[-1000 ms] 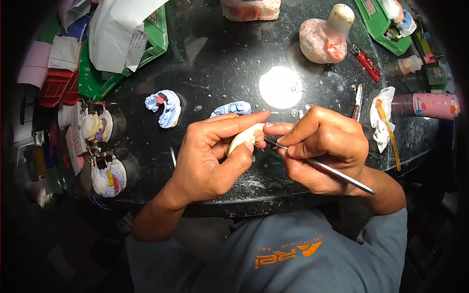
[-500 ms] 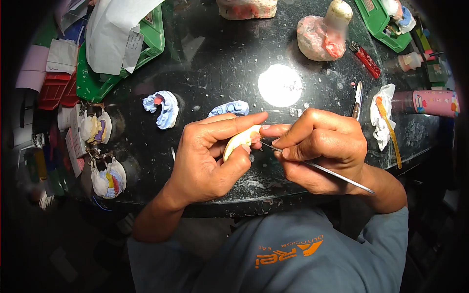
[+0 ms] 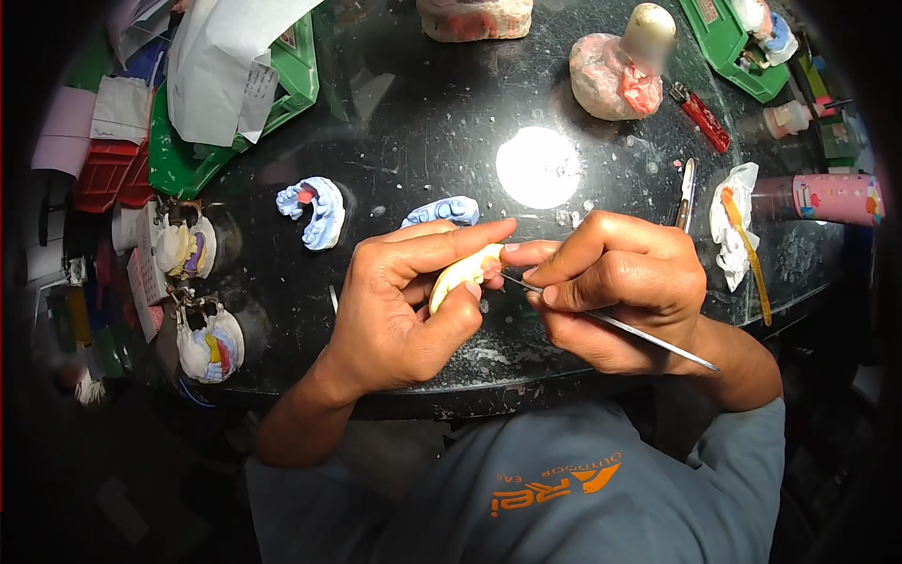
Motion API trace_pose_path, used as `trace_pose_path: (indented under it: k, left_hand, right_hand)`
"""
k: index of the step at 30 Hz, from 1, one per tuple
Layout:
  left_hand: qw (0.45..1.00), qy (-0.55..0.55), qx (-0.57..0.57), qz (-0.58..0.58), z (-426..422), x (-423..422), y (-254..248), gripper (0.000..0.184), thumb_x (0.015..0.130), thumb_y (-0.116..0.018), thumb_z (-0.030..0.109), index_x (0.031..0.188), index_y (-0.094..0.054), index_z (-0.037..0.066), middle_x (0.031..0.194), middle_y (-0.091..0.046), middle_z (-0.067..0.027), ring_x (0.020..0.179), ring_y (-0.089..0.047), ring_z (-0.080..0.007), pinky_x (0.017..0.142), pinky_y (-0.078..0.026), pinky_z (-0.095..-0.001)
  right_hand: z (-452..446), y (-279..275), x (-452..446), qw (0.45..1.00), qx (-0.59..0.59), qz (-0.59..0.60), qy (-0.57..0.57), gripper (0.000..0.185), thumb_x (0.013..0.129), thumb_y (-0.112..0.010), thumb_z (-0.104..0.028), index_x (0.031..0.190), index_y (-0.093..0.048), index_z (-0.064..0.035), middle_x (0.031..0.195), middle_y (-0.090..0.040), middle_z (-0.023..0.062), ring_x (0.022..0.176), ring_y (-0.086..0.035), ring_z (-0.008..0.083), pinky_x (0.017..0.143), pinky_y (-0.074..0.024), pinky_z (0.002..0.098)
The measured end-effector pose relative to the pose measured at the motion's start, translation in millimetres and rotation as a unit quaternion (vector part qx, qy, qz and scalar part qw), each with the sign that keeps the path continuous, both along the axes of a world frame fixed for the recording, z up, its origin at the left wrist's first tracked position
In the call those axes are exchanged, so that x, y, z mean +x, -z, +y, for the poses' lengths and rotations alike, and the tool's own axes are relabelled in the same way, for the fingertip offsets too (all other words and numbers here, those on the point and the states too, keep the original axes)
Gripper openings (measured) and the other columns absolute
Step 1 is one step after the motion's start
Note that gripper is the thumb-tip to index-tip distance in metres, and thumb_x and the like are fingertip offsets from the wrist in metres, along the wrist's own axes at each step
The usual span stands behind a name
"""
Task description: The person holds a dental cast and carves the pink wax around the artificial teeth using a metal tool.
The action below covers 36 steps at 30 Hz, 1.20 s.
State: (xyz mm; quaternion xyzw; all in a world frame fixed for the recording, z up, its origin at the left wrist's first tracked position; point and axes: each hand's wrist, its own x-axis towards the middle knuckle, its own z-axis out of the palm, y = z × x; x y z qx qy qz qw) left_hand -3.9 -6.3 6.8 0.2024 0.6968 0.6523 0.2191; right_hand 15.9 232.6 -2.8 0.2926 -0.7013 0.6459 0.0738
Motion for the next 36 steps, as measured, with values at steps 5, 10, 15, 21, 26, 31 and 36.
trace_pose_path:
  k: [5,10,15,21,26,31,36]
  left_hand:
    - [1.000,0.007,0.001,0.007,-0.7,-0.3,0.4,0.054,0.085,-0.054,-0.009,0.137,-0.067,-0.008,0.104,-0.068,-0.0130,0.094,-0.068,-0.0120,0.082,-0.056,-0.0230]
    - [1.000,0.008,-0.003,0.007,-1.3,-0.3,-1.1,0.054,0.085,-0.053,-0.009,0.138,-0.066,-0.008,0.103,-0.068,-0.0126,0.093,-0.068,-0.0112,0.081,-0.056,-0.0224]
    - [1.000,0.007,0.002,0.007,-1.1,-0.5,-1.3,0.053,0.086,-0.052,-0.009,0.137,-0.067,-0.008,0.104,-0.068,-0.0124,0.093,-0.068,-0.0111,0.081,-0.056,-0.0224]
    - [1.000,0.006,0.013,0.001,-1.0,-0.1,1.6,0.053,0.086,-0.052,-0.009,0.138,-0.067,-0.008,0.104,-0.068,-0.0125,0.094,-0.068,-0.0113,0.081,-0.056,-0.0225]
    - [1.000,0.008,0.010,0.006,-1.6,-0.4,0.7,0.053,0.087,-0.052,-0.008,0.138,-0.067,-0.008,0.104,-0.068,-0.0126,0.093,-0.068,-0.0114,0.081,-0.056,-0.0223]
    - [1.000,0.007,0.007,0.006,-1.2,-0.6,0.1,0.053,0.086,-0.052,-0.008,0.138,-0.067,-0.008,0.104,-0.068,-0.0123,0.092,-0.067,-0.0105,0.080,-0.055,-0.0218]
    - [1.000,0.005,0.008,0.000,-1.4,-0.3,0.7,0.053,0.087,-0.052,-0.008,0.138,-0.067,-0.008,0.104,-0.068,-0.0122,0.092,-0.068,-0.0105,0.080,-0.056,-0.0218]
  right_hand:
    - [0.9,2.0,-1.0,1.000,-0.006,0.004,-0.008,0.014,0.076,-0.079,0.013,0.085,-0.072,0.0049,0.086,-0.072,0.0139,0.078,-0.076,0.0223,0.091,-0.0672,0.0421]
    - [0.1,1.5,0.1,1.000,0.001,0.007,-0.001,0.014,0.076,-0.079,0.013,0.084,-0.072,0.0044,0.085,-0.072,0.0137,0.080,-0.077,0.0231,0.091,-0.0673,0.0415]
    - [0.7,3.6,0.1,1.000,-0.013,0.013,-0.002,0.013,0.076,-0.079,0.012,0.083,-0.072,0.0039,0.086,-0.072,0.0136,0.081,-0.078,0.0240,0.090,-0.0674,0.0409]
    - [4.8,0.9,-2.7,0.999,0.020,0.031,-0.032,0.013,0.081,-0.079,0.012,0.088,-0.070,0.0048,0.088,-0.072,0.0172,0.092,-0.079,0.0299,0.095,-0.0660,0.0459]
    - [2.8,0.2,-1.5,1.000,0.004,0.016,-0.016,0.013,0.078,-0.079,0.013,0.085,-0.072,0.0042,0.088,-0.072,0.0145,0.087,-0.078,0.0269,0.093,-0.0668,0.0420]
    - [3.1,2.8,-2.0,1.000,0.004,0.025,-0.017,0.013,0.078,-0.079,0.012,0.085,-0.072,0.0043,0.087,-0.073,0.0145,0.085,-0.078,0.0267,0.092,-0.0667,0.0424]
    - [6.2,2.0,-4.6,0.999,0.009,0.040,-0.034,0.011,0.082,-0.079,0.010,0.088,-0.071,0.0052,0.089,-0.073,0.0178,0.092,-0.080,0.0320,0.093,-0.0665,0.0466]
